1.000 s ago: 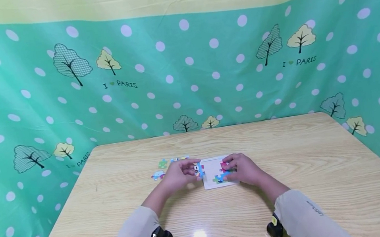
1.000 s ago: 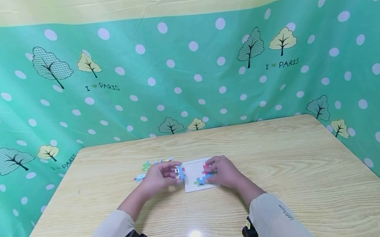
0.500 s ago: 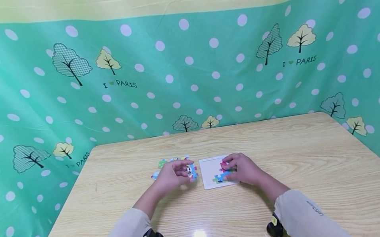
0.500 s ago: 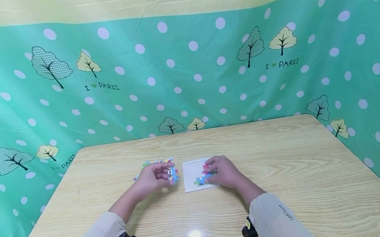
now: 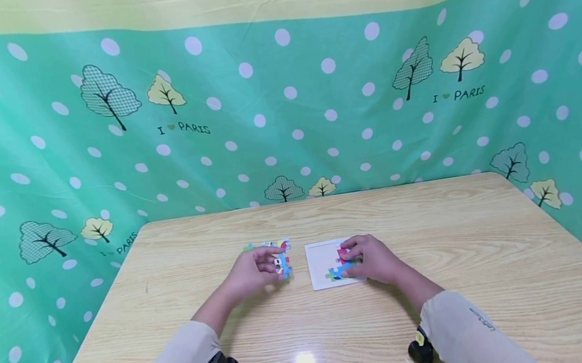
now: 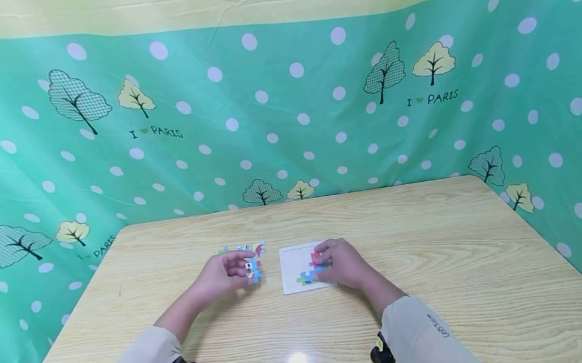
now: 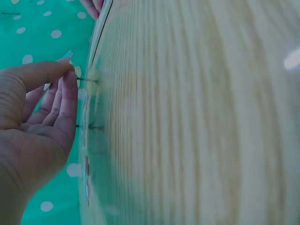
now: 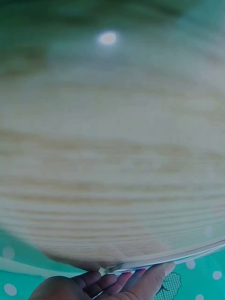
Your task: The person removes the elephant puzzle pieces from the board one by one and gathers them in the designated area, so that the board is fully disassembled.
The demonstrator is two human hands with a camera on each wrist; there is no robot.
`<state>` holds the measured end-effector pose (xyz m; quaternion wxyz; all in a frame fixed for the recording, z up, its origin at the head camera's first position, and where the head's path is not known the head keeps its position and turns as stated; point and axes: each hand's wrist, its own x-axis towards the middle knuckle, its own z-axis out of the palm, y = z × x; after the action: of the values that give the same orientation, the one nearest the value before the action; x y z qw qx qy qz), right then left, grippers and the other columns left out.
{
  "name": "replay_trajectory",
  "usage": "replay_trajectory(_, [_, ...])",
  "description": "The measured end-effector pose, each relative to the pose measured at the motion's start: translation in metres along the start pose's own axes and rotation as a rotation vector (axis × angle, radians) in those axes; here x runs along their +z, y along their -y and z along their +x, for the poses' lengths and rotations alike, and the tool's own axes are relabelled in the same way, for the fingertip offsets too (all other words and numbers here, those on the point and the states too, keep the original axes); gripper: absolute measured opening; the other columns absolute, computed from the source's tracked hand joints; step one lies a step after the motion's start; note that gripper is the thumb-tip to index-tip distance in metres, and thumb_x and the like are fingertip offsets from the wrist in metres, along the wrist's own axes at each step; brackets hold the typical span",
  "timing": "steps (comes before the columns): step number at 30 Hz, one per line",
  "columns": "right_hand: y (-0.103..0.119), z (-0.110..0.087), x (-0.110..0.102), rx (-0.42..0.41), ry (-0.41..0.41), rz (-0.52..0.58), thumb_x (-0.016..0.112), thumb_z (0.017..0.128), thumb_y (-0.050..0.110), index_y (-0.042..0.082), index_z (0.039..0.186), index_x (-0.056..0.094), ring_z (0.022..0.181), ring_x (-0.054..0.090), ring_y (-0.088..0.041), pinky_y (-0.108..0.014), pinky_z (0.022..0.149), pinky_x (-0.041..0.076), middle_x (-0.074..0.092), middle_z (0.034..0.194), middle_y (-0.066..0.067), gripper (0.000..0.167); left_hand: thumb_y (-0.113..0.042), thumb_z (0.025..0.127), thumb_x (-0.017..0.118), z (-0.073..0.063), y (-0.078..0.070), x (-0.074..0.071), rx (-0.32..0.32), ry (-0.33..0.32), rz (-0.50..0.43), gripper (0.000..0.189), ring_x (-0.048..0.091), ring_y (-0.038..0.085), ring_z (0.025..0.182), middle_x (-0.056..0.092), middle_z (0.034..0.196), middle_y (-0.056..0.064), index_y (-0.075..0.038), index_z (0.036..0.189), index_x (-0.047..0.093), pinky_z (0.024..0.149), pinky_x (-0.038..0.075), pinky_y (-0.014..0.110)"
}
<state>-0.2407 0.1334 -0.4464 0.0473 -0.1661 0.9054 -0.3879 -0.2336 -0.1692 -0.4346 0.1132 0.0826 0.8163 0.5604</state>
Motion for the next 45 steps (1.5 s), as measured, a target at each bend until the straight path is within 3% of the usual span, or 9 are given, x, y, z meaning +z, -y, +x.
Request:
replay_trajectory(11, [0.001, 0.0, -0.001, 0.016, -0.002, -0.004, 0.087, 0.074, 0.02, 0.003, 0.095, 0.077, 0.124, 0.047, -0.03, -0.048, 0.105, 0.038, 0.062, 0.125, -0.003, 0.029, 0.011, 0.071, 0.079, 0.002, 0.006, -0.02, -0.006, -0.05, 0.151, 0.054, 0.063, 0.018, 0.084, 0.062, 0.099, 0.009, -0.003, 0.121, 0.065, 0.069, 0.056, 0.028])
replay_trajectory(20, [-0.001, 0.001, -0.001, 0.015, 0.003, -0.015, 0.087, 0.074, 0.021, 0.005, 0.094, 0.078, 0.124, 0.047, -0.029, -0.048, 0.106, 0.037, 0.061, 0.125, -0.002, 0.027, 0.005, 0.074, 0.08, 0.007, 0.012, -0.032, 0.035, -0.037, 0.362, 0.048, 0.061, 0.014, 0.077, 0.064, 0.089, 0.003, -0.003, 0.12, 0.067, 0.065, 0.053, 0.026])
replay_trajectory(27, [0.0, 0.001, -0.002, 0.012, 0.002, -0.015, 0.087, 0.074, 0.02, 0.004, 0.095, 0.077, 0.124, 0.047, -0.03, -0.048, 0.106, 0.037, 0.061, 0.126, -0.003, 0.027, 0.001, 0.077, 0.079, 0.011, 0.011, -0.033, 0.039, -0.007, 0.446, 0.05, 0.058, 0.012, 0.073, 0.064, 0.083, 0.0, -0.002, 0.125, 0.065, 0.062, 0.05, 0.026])
replay_trajectory(30, [0.0, 0.001, -0.002, 0.014, 0.002, -0.013, 0.086, 0.074, 0.019, 0.004, 0.094, 0.077, 0.125, 0.046, -0.031, -0.049, 0.107, 0.037, 0.06, 0.126, -0.004, 0.026, 0.0, 0.078, 0.079, 0.011, 0.01, -0.034, 0.042, 0.005, 0.463, 0.051, 0.056, 0.011, 0.071, 0.062, 0.075, -0.002, -0.001, 0.126, 0.063, 0.061, 0.048, 0.025])
replay_trajectory(39, [-0.001, 0.001, -0.001, 0.013, 0.0, -0.019, 0.086, 0.075, 0.02, 0.004, 0.094, 0.077, 0.125, 0.046, -0.031, -0.048, 0.106, 0.037, 0.06, 0.126, -0.003, 0.027, -0.003, 0.08, 0.079, 0.009, 0.009, -0.033, 0.032, -0.006, 0.477, 0.049, 0.053, 0.013, 0.068, 0.062, 0.08, -0.001, -0.001, 0.127, 0.063, 0.057, 0.046, 0.025])
replay_trajectory(45, [0.0, 0.001, -0.002, 0.013, 0.003, -0.006, 0.086, 0.075, 0.019, 0.004, 0.094, 0.077, 0.126, 0.046, -0.032, -0.049, 0.107, 0.036, 0.06, 0.127, -0.004, 0.026, -0.005, 0.08, 0.079, 0.004, 0.009, -0.031, 0.051, -0.021, 0.355, 0.047, 0.057, 0.015, 0.075, 0.067, 0.098, 0.004, -0.003, 0.125, 0.065, 0.056, 0.05, 0.028])
